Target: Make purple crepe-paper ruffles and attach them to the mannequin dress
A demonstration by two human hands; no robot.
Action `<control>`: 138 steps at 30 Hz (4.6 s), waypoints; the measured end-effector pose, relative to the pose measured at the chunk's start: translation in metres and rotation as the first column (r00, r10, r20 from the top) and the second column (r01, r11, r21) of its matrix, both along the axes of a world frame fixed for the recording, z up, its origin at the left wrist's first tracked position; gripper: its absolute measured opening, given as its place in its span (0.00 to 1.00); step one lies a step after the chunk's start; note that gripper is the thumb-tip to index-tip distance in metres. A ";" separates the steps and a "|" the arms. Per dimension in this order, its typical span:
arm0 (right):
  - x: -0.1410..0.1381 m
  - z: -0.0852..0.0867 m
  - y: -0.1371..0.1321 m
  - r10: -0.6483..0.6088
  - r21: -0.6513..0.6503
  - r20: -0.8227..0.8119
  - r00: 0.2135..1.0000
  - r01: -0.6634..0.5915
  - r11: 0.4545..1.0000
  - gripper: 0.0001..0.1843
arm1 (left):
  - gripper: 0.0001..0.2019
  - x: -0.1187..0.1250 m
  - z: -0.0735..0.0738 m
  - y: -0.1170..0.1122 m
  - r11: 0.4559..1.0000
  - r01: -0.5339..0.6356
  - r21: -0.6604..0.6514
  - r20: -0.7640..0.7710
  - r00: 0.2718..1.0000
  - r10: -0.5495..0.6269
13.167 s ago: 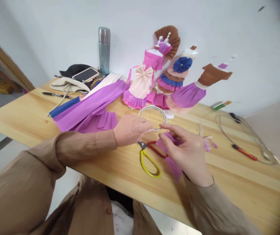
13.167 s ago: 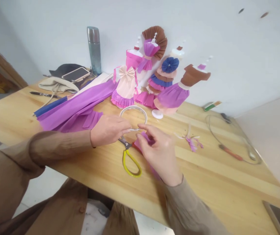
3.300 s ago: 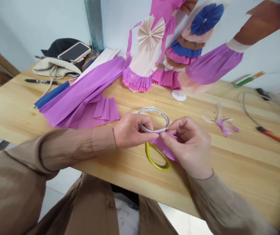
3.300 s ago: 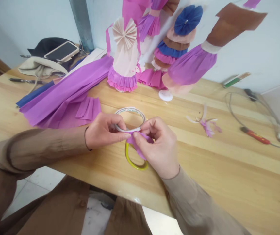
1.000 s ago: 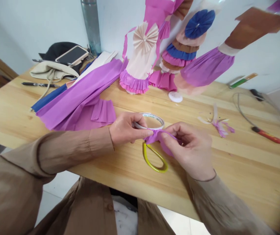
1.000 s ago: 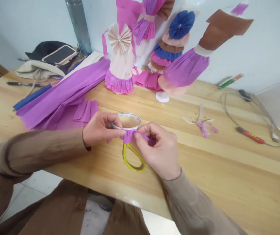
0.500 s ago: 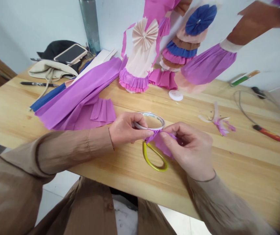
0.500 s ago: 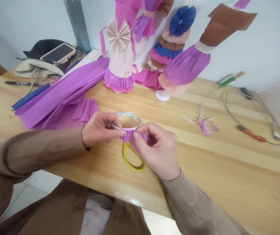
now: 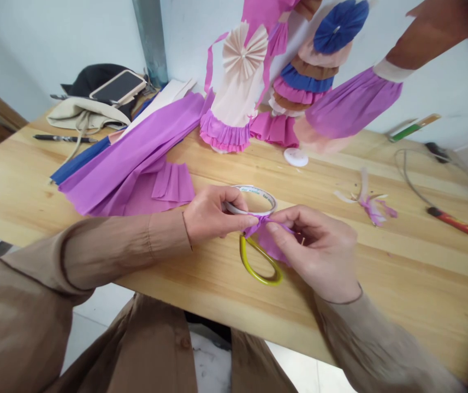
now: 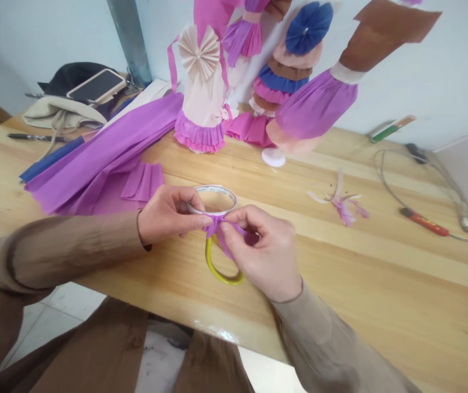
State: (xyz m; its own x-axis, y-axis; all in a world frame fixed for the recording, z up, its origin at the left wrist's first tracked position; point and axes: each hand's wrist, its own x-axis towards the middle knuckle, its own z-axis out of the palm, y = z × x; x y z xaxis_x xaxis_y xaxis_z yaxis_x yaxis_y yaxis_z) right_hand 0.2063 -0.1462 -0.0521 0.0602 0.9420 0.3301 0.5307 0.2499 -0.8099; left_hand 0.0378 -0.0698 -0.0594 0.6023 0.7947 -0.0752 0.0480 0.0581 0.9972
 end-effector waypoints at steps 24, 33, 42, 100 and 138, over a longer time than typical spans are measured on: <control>0.014 0.004 0.009 -0.004 -0.117 -0.114 0.993 -0.010 0.993 0.13 | 0.14 -0.006 0.001 0.011 0.987 0.127 -0.102 0.070 0.990 -0.120; 0.014 0.005 0.008 -0.023 -0.132 -0.063 0.998 0.014 0.991 0.09 | 0.16 -0.004 0.001 0.013 0.989 0.088 -0.116 0.076 0.994 -0.080; 0.007 0.006 0.003 0.034 -0.016 0.029 0.999 -0.034 0.999 0.06 | 0.14 -0.003 0.001 0.010 0.987 0.103 -0.127 0.071 0.993 -0.094; 0.004 -0.006 0.000 -0.136 0.071 0.217 0.967 0.124 0.990 0.07 | 0.12 -0.010 -0.009 0.004 0.724 0.054 0.688 -0.243 0.957 0.159; 0.002 -0.007 -0.004 -0.106 0.044 0.153 0.982 0.100 0.994 0.04 | 0.12 -0.011 -0.014 0.003 0.614 0.061 0.787 -0.197 0.968 0.157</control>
